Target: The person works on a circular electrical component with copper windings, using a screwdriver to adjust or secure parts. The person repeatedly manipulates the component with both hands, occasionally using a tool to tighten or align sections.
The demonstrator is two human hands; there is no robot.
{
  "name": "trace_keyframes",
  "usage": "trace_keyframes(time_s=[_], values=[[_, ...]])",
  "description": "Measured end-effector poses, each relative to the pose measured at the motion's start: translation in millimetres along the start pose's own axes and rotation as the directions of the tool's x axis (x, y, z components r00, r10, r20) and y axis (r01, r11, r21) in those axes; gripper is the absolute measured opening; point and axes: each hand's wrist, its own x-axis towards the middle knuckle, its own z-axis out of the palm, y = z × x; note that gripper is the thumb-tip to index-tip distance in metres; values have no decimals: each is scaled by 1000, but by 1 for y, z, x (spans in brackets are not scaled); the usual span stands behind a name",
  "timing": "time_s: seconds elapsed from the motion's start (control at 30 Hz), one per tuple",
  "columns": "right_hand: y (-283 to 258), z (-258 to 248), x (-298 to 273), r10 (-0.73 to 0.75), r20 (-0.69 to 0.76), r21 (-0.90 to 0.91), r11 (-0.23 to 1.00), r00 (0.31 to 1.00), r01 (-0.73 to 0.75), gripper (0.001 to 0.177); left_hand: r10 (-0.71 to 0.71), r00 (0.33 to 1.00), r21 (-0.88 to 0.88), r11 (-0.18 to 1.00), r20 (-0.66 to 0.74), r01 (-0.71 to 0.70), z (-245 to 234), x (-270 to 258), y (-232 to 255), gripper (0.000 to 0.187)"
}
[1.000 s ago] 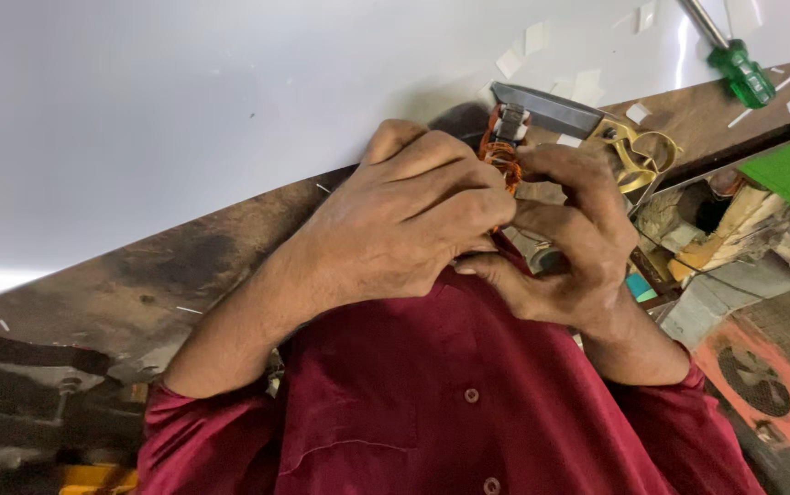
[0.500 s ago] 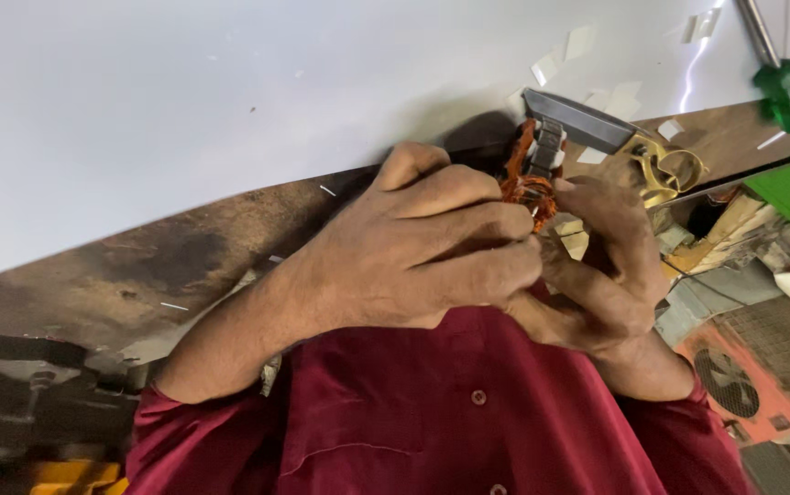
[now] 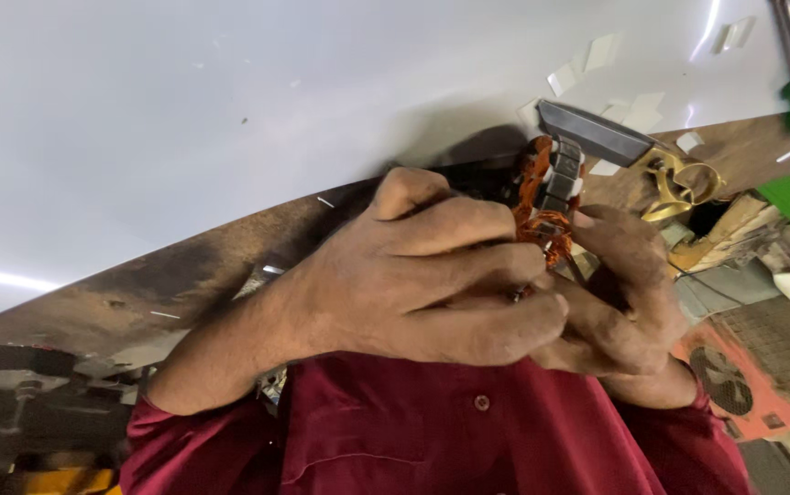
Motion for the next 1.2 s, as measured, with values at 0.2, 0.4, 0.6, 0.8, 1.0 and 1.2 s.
trace_keyframes(time_s=[0.2,0.4,0.6,0.8,1.0,1.2], values=[[5,6,-2,11,-118,53,999,993,-4,34,-58,998,-29,998,-5,58,2,-4,-2,36],[0,-2,4,43,-40,106,994,998,-39,37,-62,995,-90,994,-80,55,7,-5,-1,41],[-3,-12,5,94,70,81,992,993,-100,40,-35,999,-117,993,-32,31,3,-4,-2,38],[2,-13,6,82,80,130,987,993,-92,44,-41,999,-131,991,-17,38,1,-2,-2,43],[7,-7,5,41,-11,126,991,999,-40,43,-55,998,-151,987,14,56,3,-4,-5,47],[5,-3,4,11,-53,88,996,999,-6,43,-19,999,-135,991,28,23,7,-7,-5,41]])
